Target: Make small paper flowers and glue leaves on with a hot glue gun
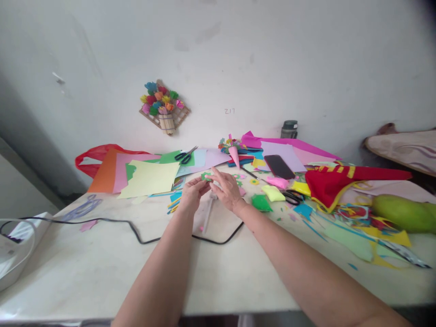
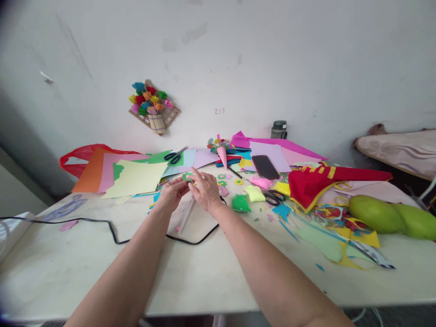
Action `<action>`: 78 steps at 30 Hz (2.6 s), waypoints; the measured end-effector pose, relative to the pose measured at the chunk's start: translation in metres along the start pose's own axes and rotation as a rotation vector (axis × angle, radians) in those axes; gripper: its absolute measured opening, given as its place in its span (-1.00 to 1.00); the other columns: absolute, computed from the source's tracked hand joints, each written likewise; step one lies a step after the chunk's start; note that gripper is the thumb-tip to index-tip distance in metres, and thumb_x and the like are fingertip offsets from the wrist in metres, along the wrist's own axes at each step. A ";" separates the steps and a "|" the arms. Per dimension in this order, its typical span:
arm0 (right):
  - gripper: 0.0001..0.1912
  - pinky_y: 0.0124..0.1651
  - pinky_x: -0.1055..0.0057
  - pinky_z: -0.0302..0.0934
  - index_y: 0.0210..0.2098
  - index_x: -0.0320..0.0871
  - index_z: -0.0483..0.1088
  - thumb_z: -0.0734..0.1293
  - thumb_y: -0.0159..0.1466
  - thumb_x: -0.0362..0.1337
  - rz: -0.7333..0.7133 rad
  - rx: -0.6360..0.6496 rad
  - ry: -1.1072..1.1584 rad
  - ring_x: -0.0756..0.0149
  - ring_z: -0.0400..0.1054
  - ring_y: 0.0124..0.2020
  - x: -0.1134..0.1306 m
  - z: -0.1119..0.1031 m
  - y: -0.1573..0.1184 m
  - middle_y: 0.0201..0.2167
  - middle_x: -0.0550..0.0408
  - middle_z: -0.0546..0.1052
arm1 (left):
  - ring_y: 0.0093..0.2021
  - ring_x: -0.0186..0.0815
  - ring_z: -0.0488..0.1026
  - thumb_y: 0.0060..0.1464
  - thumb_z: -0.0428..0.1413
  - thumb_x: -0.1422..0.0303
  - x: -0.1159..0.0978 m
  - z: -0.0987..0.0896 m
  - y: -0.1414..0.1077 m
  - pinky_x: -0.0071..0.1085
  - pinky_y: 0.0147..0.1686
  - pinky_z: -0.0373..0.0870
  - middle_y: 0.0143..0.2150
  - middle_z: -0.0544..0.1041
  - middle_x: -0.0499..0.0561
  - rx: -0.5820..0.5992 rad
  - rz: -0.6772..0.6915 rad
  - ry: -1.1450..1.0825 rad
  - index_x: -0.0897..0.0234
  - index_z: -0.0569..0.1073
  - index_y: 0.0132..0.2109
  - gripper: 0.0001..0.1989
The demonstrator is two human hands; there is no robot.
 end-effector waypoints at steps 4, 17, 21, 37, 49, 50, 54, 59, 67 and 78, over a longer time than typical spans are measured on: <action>-0.48 0.01 0.25 0.02 0.18 -0.04 -0.08 0.08 0.25 -0.19 0.121 -0.097 0.161 0.27 0.21 -0.04 -0.012 -0.001 0.001 -0.13 0.13 0.45 | -0.37 -0.32 0.46 -0.28 0.21 0.46 0.001 -0.001 0.001 -0.35 -0.21 0.35 -0.40 0.52 0.04 0.004 -0.005 -0.001 0.39 0.47 -0.34 -0.77; -0.50 0.03 0.19 -0.08 0.15 -0.19 0.04 0.10 0.22 -0.25 -0.078 0.013 -0.188 0.19 0.07 0.03 0.006 -0.004 0.000 -0.05 -0.01 0.37 | -0.41 -0.38 0.44 -0.25 0.19 0.44 0.000 0.003 -0.001 -0.42 -0.28 0.35 -0.41 0.51 0.01 0.042 -0.011 0.057 0.37 0.47 -0.34 -0.79; -0.50 0.03 0.18 -0.08 0.15 -0.20 0.04 0.09 0.22 -0.25 -0.084 0.020 -0.199 0.17 0.08 0.01 0.005 -0.004 0.000 -0.08 -0.03 0.39 | -0.43 -0.39 0.43 -0.26 0.20 0.43 0.001 0.003 -0.001 -0.42 -0.28 0.35 -0.42 0.51 0.00 0.050 -0.015 0.056 0.37 0.47 -0.34 -0.78; -0.51 0.04 0.25 -0.07 0.14 -0.18 0.05 0.11 0.22 -0.25 -0.060 -0.033 -0.133 0.22 0.10 0.00 0.004 -0.005 0.000 -0.07 0.04 0.39 | -0.42 -0.37 0.45 -0.27 0.21 0.43 0.001 0.002 -0.002 -0.39 -0.27 0.36 -0.41 0.52 0.02 0.039 -0.037 0.048 0.37 0.47 -0.34 -0.77; -0.51 0.08 0.14 -0.15 0.15 -0.17 0.03 0.10 0.22 -0.28 -0.167 0.047 -0.267 0.19 0.04 0.06 0.012 -0.003 -0.002 -0.10 -0.04 0.39 | -0.44 -0.38 0.45 -0.22 0.18 0.50 0.004 0.000 0.000 -0.46 -0.36 0.38 -0.46 0.52 0.00 0.045 -0.062 -0.048 0.37 0.48 -0.35 -0.83; -0.51 0.09 0.13 -0.17 0.15 -0.15 0.03 0.10 0.22 -0.29 -0.184 0.053 -0.276 0.20 0.03 0.06 0.014 -0.003 -0.002 -0.09 -0.04 0.38 | -0.44 -0.38 0.45 -0.22 0.17 0.50 0.004 0.000 0.000 -0.47 -0.37 0.38 -0.46 0.51 -0.01 0.042 -0.062 -0.049 0.37 0.48 -0.35 -0.84; -0.50 0.08 0.17 -0.10 0.16 -0.13 0.01 0.10 0.22 -0.25 -0.120 0.000 -0.209 0.22 0.07 0.06 0.012 -0.004 0.000 -0.09 0.00 0.40 | -0.42 -0.37 0.46 -0.20 0.16 0.51 0.004 -0.002 0.001 -0.45 -0.33 0.38 -0.43 0.52 0.00 0.022 -0.064 -0.057 0.37 0.47 -0.36 -0.85; -0.50 0.00 0.26 0.01 0.17 -0.14 -0.04 0.06 0.25 -0.21 0.070 -0.170 -0.011 0.27 0.19 -0.03 -0.004 -0.009 0.001 -0.08 0.05 0.41 | -0.29 -0.29 0.48 -0.17 0.15 0.51 0.003 -0.004 0.001 -0.36 -0.21 0.37 -0.33 0.53 0.04 -0.009 -0.085 -0.072 0.36 0.47 -0.33 -0.85; -0.52 0.04 0.25 -0.08 0.12 -0.20 0.08 0.11 0.22 -0.21 -0.081 -0.042 -0.148 0.22 0.10 0.00 0.012 -0.006 -0.001 -0.06 0.04 0.39 | -0.38 -0.36 0.48 -0.17 0.14 0.53 0.002 -0.001 0.001 -0.47 -0.34 0.39 -0.40 0.53 0.01 0.034 -0.079 -0.089 0.37 0.46 -0.33 -0.84; -0.50 0.10 0.13 -0.17 0.16 -0.13 0.03 0.12 0.22 -0.29 -0.168 0.045 -0.248 0.20 0.04 0.07 0.016 -0.003 0.000 -0.16 0.00 0.45 | -0.46 -0.40 0.45 -0.20 0.15 0.54 0.007 -0.001 0.003 -0.49 -0.39 0.39 -0.46 0.51 -0.03 0.018 -0.084 -0.098 0.35 0.46 -0.40 -0.90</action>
Point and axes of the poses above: each hand's wrist, its own y-axis towards the middle knuckle, its own z-axis out of the palm, x = y × z, the point moved 5 cm from there along y, towards the middle knuckle
